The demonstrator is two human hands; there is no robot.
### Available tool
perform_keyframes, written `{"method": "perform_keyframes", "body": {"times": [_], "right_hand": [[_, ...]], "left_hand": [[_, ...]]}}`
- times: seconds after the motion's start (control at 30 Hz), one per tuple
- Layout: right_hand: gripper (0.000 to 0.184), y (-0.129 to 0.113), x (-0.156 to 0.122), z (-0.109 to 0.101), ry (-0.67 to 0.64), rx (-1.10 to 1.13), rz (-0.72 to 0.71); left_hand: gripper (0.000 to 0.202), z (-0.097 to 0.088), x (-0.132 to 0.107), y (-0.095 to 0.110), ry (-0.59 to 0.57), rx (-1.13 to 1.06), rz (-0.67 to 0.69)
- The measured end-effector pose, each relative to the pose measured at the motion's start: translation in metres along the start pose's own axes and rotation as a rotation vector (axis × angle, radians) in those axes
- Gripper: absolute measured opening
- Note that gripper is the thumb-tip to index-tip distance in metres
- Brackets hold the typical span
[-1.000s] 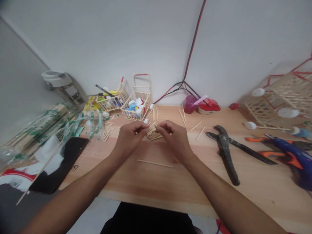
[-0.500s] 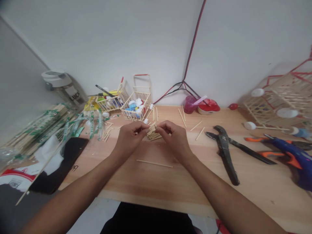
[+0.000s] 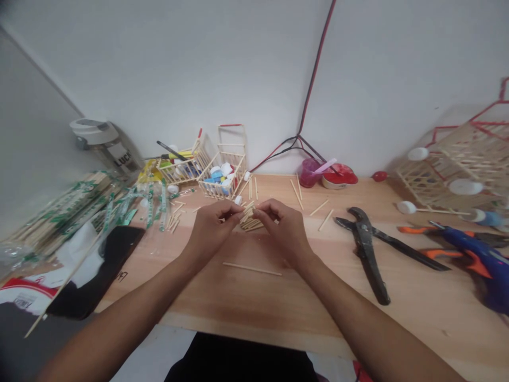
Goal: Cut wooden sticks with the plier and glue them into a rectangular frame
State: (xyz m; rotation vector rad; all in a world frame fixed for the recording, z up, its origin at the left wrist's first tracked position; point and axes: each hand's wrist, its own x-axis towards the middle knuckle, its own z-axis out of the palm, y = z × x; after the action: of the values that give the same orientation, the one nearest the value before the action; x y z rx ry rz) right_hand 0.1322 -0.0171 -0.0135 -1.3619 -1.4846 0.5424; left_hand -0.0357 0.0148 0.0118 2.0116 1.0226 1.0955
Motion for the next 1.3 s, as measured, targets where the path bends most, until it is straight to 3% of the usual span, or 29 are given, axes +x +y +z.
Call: {"method": "perform_keyframes", "body": {"times": [1.3], "right_hand": [[0.010, 0.0035, -0.0008, 0.0003, 0.026, -0.002, -0.028]], "left_hand": [[0.013, -0.0009, 0.0002, 0.0020, -0.007, -0.007, 0.025]]}}
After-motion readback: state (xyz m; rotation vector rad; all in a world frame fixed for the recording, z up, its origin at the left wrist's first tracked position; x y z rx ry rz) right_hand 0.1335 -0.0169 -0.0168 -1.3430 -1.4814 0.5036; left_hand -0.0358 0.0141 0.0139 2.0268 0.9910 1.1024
